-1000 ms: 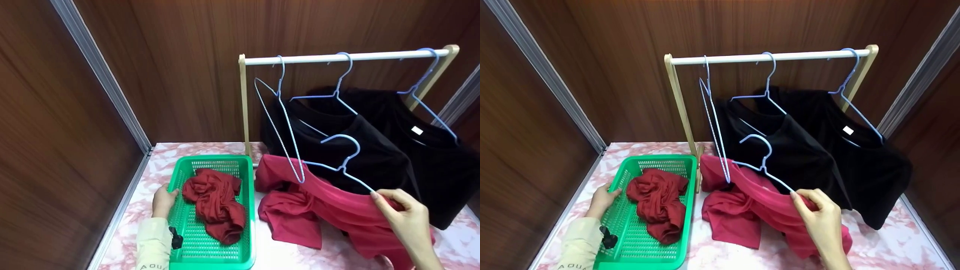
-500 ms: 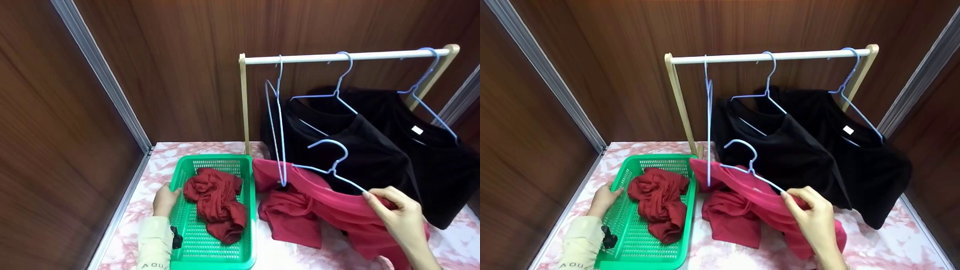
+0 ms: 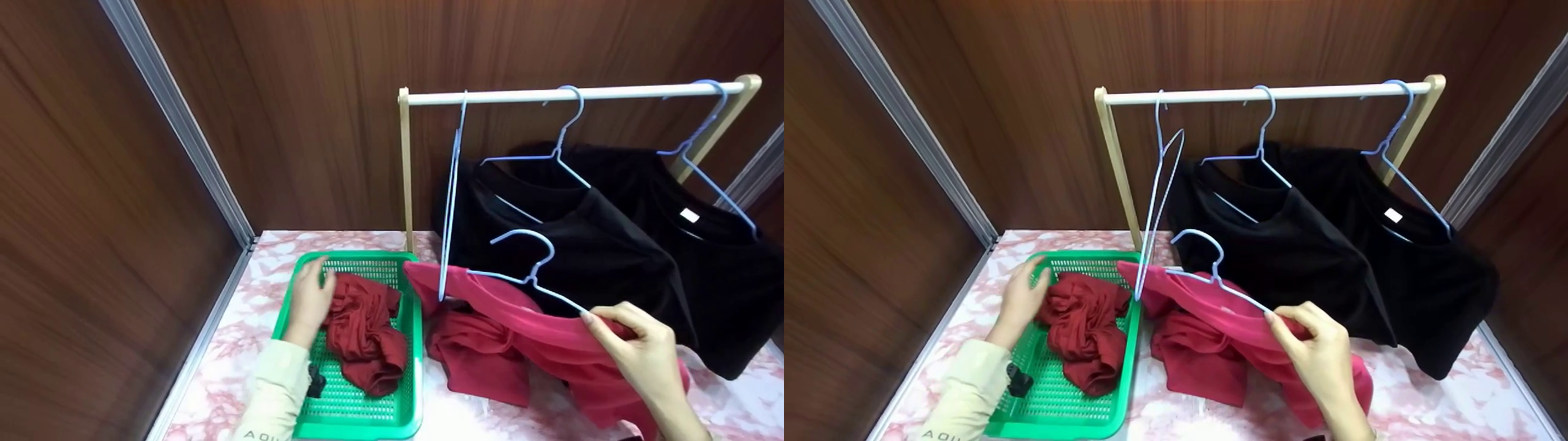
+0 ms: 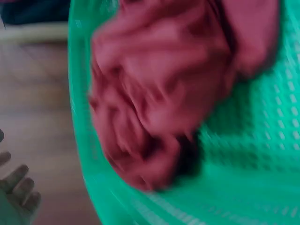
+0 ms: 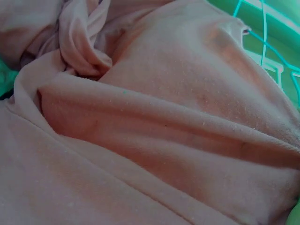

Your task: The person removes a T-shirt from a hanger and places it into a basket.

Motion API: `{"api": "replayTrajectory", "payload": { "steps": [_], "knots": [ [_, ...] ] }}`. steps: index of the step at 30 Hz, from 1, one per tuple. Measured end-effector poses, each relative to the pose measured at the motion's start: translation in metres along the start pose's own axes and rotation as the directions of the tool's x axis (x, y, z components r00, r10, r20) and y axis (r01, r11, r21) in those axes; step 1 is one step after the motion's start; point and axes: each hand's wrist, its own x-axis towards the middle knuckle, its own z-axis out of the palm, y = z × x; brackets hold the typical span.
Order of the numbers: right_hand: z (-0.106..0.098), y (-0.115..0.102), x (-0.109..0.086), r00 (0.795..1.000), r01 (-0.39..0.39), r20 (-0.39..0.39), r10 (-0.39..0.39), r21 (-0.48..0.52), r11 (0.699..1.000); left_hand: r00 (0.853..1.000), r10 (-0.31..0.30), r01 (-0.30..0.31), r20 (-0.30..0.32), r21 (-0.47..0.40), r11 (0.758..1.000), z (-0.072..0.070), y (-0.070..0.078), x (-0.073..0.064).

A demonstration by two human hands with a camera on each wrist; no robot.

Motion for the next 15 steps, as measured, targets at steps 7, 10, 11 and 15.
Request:
{"api": "replayTrajectory", "payload": {
  "steps": [7,10,11,15],
  "knots": [
    [0.007,0.0,0.0,1.0,0.015,0.01,-0.014,-0.026,1.0,0.951,0.308,-0.308,-0.007,-0.032,0.951,0.021,0.044,-0.009],
    [0.009,0.0,-0.001,1.0,0.018,0.023,-0.018,-0.015,1.0,0.906,0.422,-0.421,0.027,-0.033,0.907,0.027,0.06,-0.013],
    [0.01,0.001,-0.001,0.999,0.02,0.028,-0.02,0.001,1.0,0.891,0.451,-0.45,0.046,-0.035,0.892,0.029,0.065,-0.014],
    [0.014,0.003,-0.003,0.998,0.029,0.05,-0.031,0.038,0.999,0.847,0.511,-0.507,0.147,-0.064,0.859,0.036,0.081,-0.021]
  ]
}}
